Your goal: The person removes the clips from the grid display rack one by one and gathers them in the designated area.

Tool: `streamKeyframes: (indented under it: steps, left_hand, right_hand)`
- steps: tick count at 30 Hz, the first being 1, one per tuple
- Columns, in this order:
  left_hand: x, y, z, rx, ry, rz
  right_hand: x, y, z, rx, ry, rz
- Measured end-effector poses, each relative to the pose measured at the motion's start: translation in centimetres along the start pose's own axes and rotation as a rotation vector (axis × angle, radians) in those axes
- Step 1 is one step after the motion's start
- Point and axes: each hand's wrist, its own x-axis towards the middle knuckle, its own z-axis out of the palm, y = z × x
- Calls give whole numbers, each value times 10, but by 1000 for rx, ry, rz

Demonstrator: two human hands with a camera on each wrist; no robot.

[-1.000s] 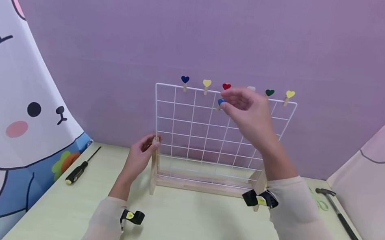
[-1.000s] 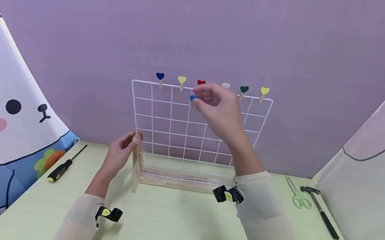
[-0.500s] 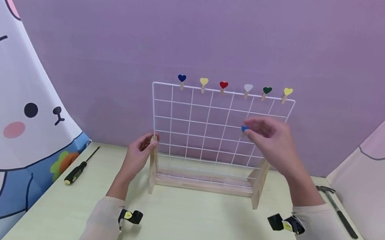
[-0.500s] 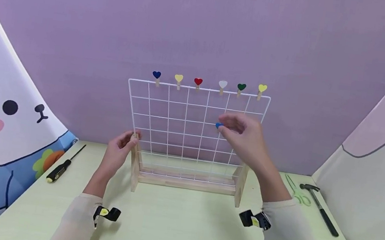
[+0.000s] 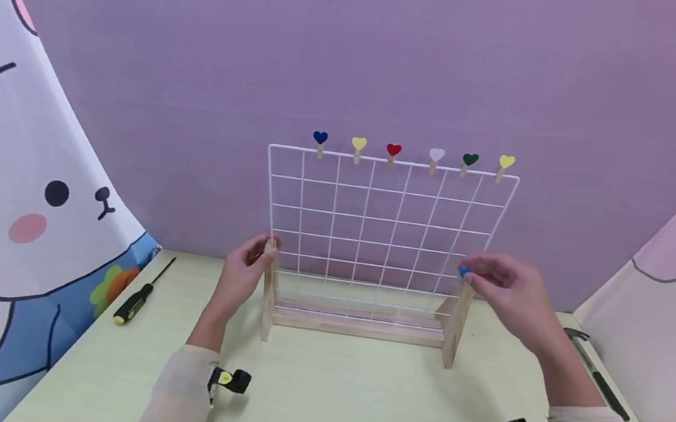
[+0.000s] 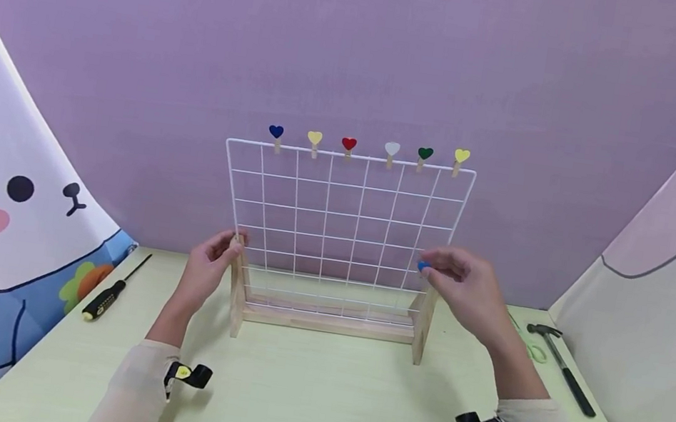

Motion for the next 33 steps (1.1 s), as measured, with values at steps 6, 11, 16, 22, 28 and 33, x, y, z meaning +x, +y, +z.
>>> streamKeyframes:
  steps: [6,11,16,22,28,33]
  left_hand:
    - [0,-1,-1,32,5,-5]
    - [-2,0,-3,24,0,-7]
    - [-2,0,-3,17,-3,-10]
    - [0,-2,-1,13,-3,10]
    - [0,-1,-1,2,-9,15]
    - [1,-1,-1,-2,-13,13]
  right_hand:
    - [-12,25,3,17,2,34]
    - [-22,46,7,48,-6,66]
    - [-31,66,6,36,-25,103]
    - [-41,95,8,18,-30,148]
    - [-50,120,10,34,-45,191]
    - [-55,139,16,27,-57,194]
